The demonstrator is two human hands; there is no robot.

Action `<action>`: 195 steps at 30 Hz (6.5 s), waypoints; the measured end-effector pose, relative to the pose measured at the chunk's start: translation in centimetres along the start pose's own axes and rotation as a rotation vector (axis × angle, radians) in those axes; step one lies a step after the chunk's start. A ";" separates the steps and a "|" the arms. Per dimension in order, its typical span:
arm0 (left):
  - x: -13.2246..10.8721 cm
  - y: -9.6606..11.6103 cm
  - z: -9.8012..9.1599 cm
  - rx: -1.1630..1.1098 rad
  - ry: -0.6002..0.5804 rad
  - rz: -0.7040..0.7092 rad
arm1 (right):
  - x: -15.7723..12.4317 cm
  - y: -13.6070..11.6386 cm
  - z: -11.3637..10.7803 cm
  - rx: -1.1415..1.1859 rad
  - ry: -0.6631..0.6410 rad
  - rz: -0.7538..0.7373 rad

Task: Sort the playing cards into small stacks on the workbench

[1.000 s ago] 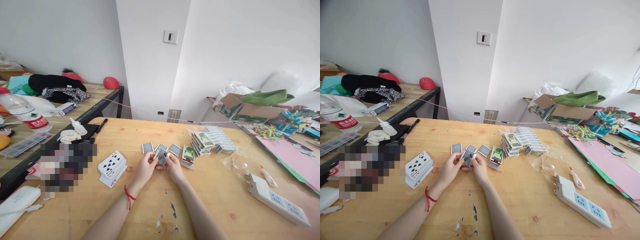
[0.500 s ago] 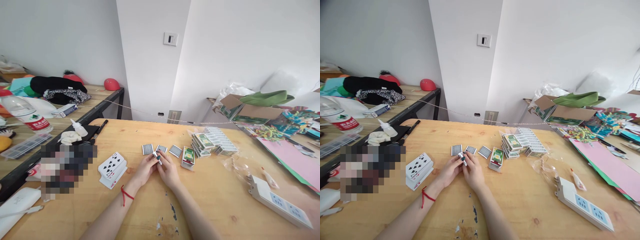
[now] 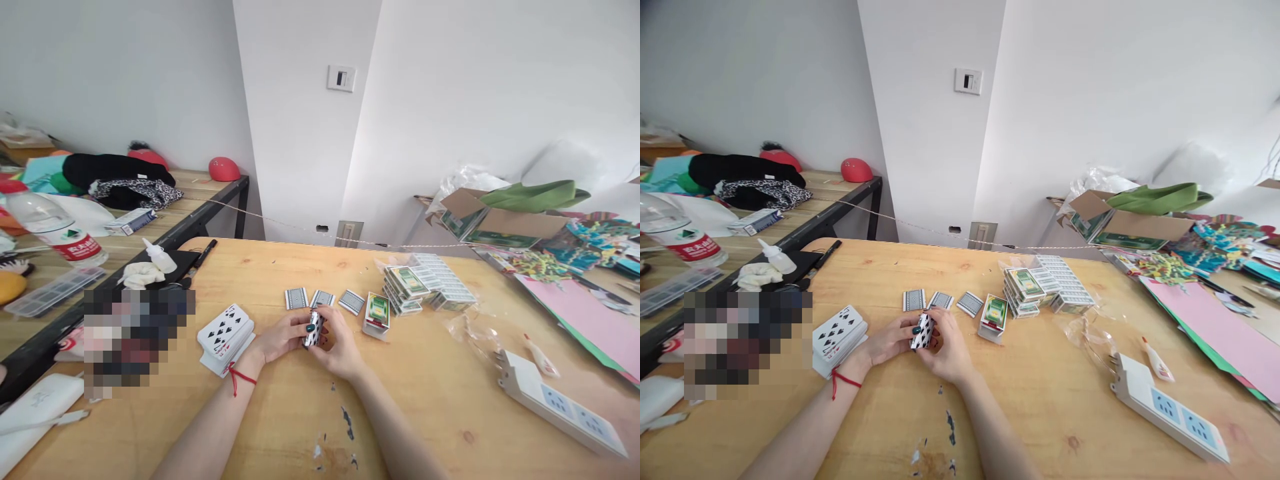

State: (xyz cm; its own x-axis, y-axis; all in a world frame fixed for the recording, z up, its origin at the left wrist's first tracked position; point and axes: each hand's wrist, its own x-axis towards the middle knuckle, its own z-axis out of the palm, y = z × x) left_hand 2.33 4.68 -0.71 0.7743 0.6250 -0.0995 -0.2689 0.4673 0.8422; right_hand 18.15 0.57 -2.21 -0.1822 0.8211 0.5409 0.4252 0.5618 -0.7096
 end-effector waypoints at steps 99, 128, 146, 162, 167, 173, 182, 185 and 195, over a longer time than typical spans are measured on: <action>0.1 -1.6 0.8 1.327 0.317 0.661 | 0.8 1.4 -0.8 0.587 -0.034 0.484; 0.7 -0.7 0.2 0.339 0.286 0.254 | 0.8 1.0 -1.6 0.523 0.074 0.302; 0.0 -0.1 -0.8 -0.012 0.093 0.020 | 0.6 -0.2 -1.2 0.233 -0.106 0.110; 0.5 -0.2 -0.6 0.023 0.177 -0.023 | 0.7 1.0 -1.0 0.411 -0.128 0.224; 0.8 -0.1 0.3 0.130 0.255 0.012 | 0.6 1.1 -0.4 0.451 -0.055 0.266; 1.3 -1.0 1.5 0.608 0.536 0.104 | 0.4 0.6 0.4 0.601 0.020 0.363; 1.1 -1.6 0.9 0.776 0.700 0.379 | 0.8 0.2 1.0 0.767 0.010 0.595; 0.8 -1.8 1.3 0.685 0.419 0.392 | 1.2 0.5 0.6 0.892 0.077 0.683; 0.2 -0.9 1.5 0.955 0.366 0.432 | 1.2 1.1 -0.9 1.028 -0.030 0.744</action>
State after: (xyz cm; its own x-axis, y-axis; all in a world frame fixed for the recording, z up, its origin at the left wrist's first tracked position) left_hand 3.57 3.43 -0.74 0.4638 0.8394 0.2833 0.1981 -0.4100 0.8903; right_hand 19.23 2.12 -1.95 -0.2223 0.9651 -0.1384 -0.4463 -0.2270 -0.8656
